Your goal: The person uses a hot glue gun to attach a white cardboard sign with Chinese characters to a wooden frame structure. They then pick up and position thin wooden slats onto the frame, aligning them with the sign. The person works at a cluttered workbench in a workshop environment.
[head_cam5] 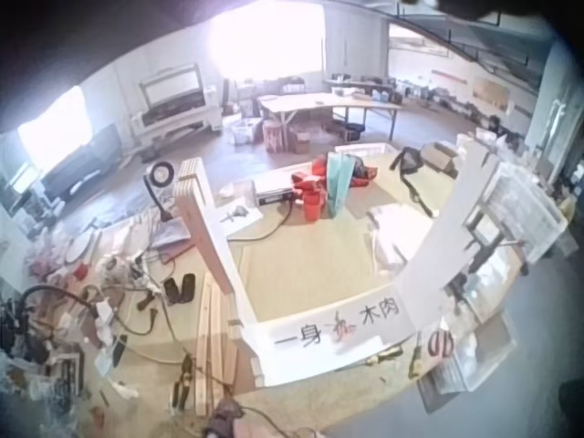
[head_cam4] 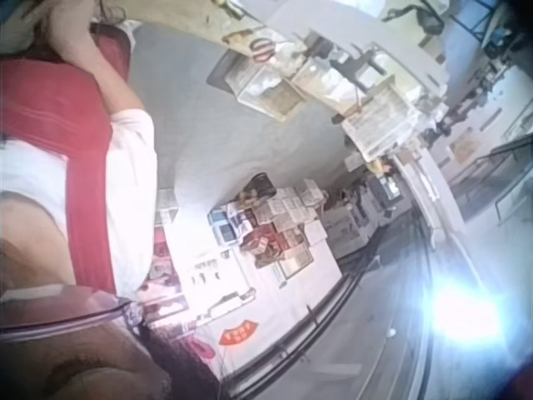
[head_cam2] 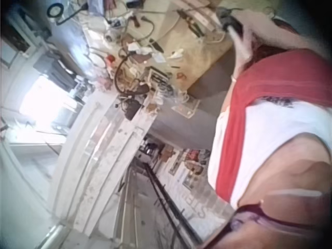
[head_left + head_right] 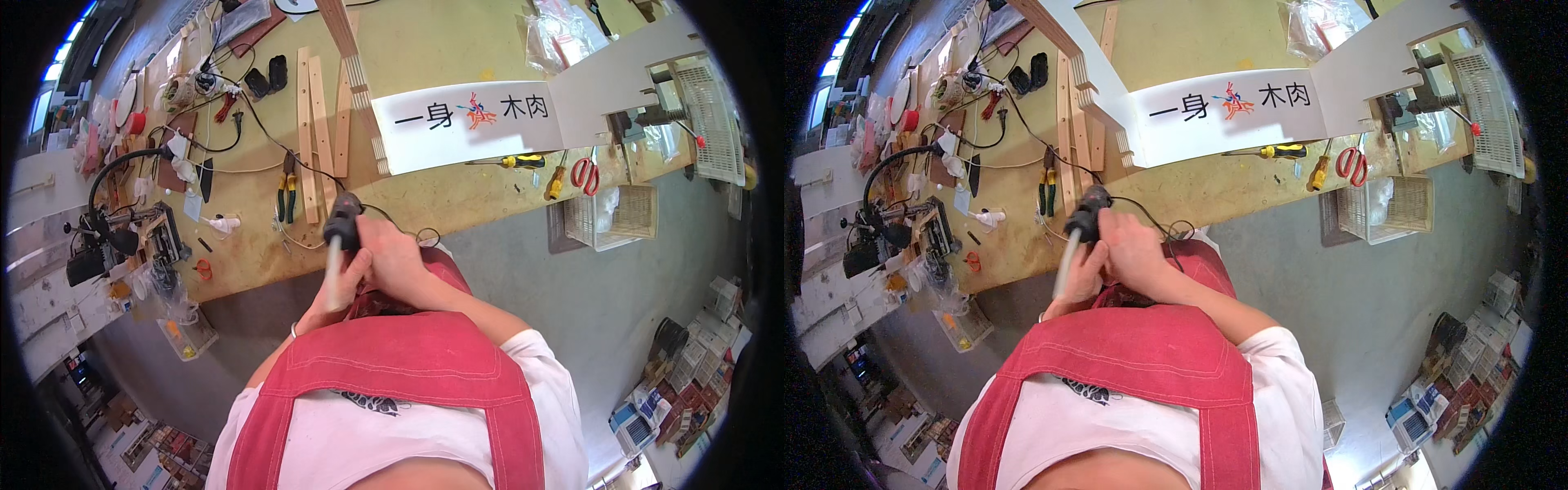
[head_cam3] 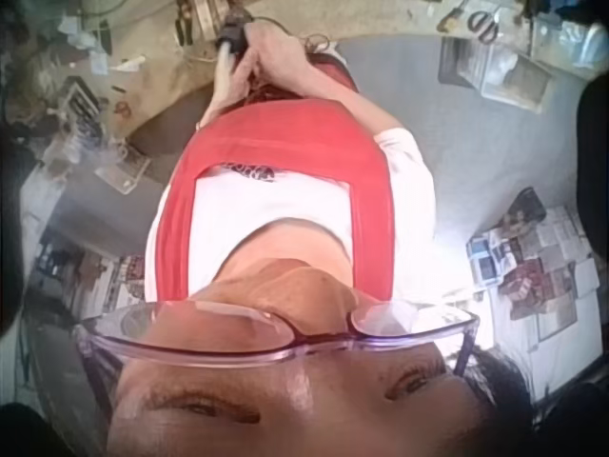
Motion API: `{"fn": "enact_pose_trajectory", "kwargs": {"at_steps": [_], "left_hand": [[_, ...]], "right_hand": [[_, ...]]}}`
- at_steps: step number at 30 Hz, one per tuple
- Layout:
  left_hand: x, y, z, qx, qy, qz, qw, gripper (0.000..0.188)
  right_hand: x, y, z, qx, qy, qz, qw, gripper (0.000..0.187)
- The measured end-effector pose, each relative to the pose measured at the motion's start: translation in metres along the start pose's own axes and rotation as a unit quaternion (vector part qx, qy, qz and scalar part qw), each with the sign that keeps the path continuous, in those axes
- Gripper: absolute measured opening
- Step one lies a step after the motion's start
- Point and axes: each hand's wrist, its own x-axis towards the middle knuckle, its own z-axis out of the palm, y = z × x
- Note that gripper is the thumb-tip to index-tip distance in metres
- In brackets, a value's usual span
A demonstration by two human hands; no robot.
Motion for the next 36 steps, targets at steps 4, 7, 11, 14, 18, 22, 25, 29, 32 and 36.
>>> {"fn": "enact_pose_trajectory", "kwargs": {"at_steps": [4,7,11,14,18,22,25,29,32,36], "left_hand": [[-0.002,0.008,0.006,-0.017,0.117,0.082,0.990,0.058],[0.007,0.005,-0.005,-0.012,0.217,0.129,0.968,0.047],[0.005,0.026,-0.005,-0.061,0.242,0.101,0.963,0.034],[0.012,0.019,-0.030,0.056,0.261,0.164,0.950,0.038],[0.025,0.019,-0.053,0.101,0.280,0.182,0.937,0.039],[0.037,0.018,-0.068,0.104,0.276,0.155,0.943,0.040],[0.046,0.021,-0.073,0.096,0.263,0.150,0.948,0.038],[0.064,0.019,-0.086,0.110,0.241,0.173,0.949,0.032],[0.075,0.025,-0.088,0.161,0.238,0.201,0.937,0.030],[0.088,0.014,-0.098,0.188,0.232,0.194,0.934,0.032]], "right_hand": [[0.004,-0.014,0.013,0.056,0.114,-0.169,0.977,0.066],[0.008,-0.016,0.004,0.107,0.080,-0.230,0.964,0.059],[0.010,0.001,-0.027,0.171,0.144,-0.113,0.968,0.041],[0.047,0.015,-0.053,0.071,0.286,-0.094,0.951,0.060],[0.108,0.039,-0.051,0.083,0.300,-0.097,0.945,0.072],[0.146,0.064,-0.038,0.188,0.247,-0.025,0.950,0.062],[0.155,0.067,-0.023,0.201,0.245,0.020,0.948,0.039],[0.155,0.069,0.001,0.221,0.265,-0.025,0.938,0.028],[0.156,0.066,0.006,0.164,0.283,-0.015,0.945,0.030],[0.157,0.064,0.011,0.155,0.277,-0.012,0.948,0.033]]}}
